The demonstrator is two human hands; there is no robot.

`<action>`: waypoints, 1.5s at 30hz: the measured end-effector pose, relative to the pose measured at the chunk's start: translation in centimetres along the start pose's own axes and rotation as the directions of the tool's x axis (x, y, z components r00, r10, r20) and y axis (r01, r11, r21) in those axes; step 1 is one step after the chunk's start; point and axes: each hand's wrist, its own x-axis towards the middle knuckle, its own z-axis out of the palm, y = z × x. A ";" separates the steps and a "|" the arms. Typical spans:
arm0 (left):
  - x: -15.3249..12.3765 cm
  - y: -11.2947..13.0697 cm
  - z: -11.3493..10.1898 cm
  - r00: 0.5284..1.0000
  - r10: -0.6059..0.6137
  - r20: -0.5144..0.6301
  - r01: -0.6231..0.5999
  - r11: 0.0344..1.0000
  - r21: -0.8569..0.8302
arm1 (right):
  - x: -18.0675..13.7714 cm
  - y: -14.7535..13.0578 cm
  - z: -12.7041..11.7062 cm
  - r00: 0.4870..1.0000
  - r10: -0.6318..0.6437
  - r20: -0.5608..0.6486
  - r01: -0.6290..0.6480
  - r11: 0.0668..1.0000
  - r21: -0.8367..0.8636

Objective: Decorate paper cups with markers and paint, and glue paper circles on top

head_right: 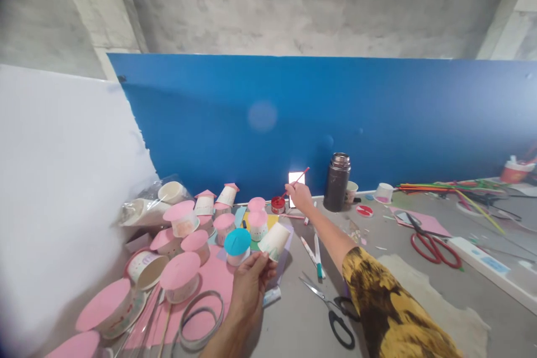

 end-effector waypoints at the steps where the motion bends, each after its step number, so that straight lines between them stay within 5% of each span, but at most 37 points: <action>1: 0.0 0.2 0.0 1.000 0.011 -0.004 -0.011 1.000 0.003 | 0.1 0.2 -0.2 1.000 0.002 -0.010 -0.002 1.000 0.022; 8: 0.4 0.3 -0.1 0.997 0.077 -0.021 -0.075 0.995 0.068 | 0.3 0.2 -1.4 0.999 0.005 -0.036 0.004 0.967 0.253; 12: 0.2 0.5 -0.1 0.996 0.084 -0.005 -0.084 0.996 0.028 | -0.9 -1.6 -5.4 0.992 0.019 -0.121 0.038 0.891 0.452; 16: -0.7 1.6 0.7 1.000 0.014 0.008 -0.013 0.996 -0.092 | -5.4 -4.5 -10.2 0.986 -0.035 -0.162 0.131 0.764 0.632; 20: -1.7 3.5 2.2 0.993 -0.069 -0.092 0.047 0.973 -0.226 | -11.9 -6.2 -11.6 0.975 -0.121 -0.185 0.221 0.523 0.823; 23: -1.8 5.2 3.2 0.997 -0.012 -0.079 -0.004 0.981 -0.193 | -14.9 -6.7 -11.0 0.948 -0.220 -0.232 0.316 0.525 0.790; 25: -1.6 6.1 3.9 0.990 0.139 -0.027 -0.141 0.985 -0.098 | -15.7 -6.9 -10.9 0.918 -0.284 -0.277 0.394 0.562 0.727; 28: -1.5 6.9 4.8 0.930 0.367 0.032 -0.368 0.922 0.123 | -16.2 -7.3 -11.9 0.837 -0.352 -0.419 0.545 0.609 0.576; 32: -2.1 6.7 6.0 0.832 0.550 0.078 -0.526 0.734 0.430 | -17.0 -7.7 -13.6 0.713 -0.451 -0.537 0.677 0.642 0.360; 37: -2.2 4.6 5.9 0.655 0.725 0.212 -0.670 0.428 0.607 | -17.8 -7.5 -13.5 0.698 -0.594 -0.401 0.703 0.676 0.221; 42: -1.0 2.3 4.5 0.442 0.808 0.389 -0.728 0.069 0.682 | -18.0 -6.6 -12.6 0.591 -0.752 -0.292 0.800 0.593 0.093; 45: -0.1 1.8 3.8 0.334 0.797 0.503 -0.708 -0.139 0.692 | -17.9 -6.4 -12.5 0.568 -0.764 -0.304 0.812 0.580 0.059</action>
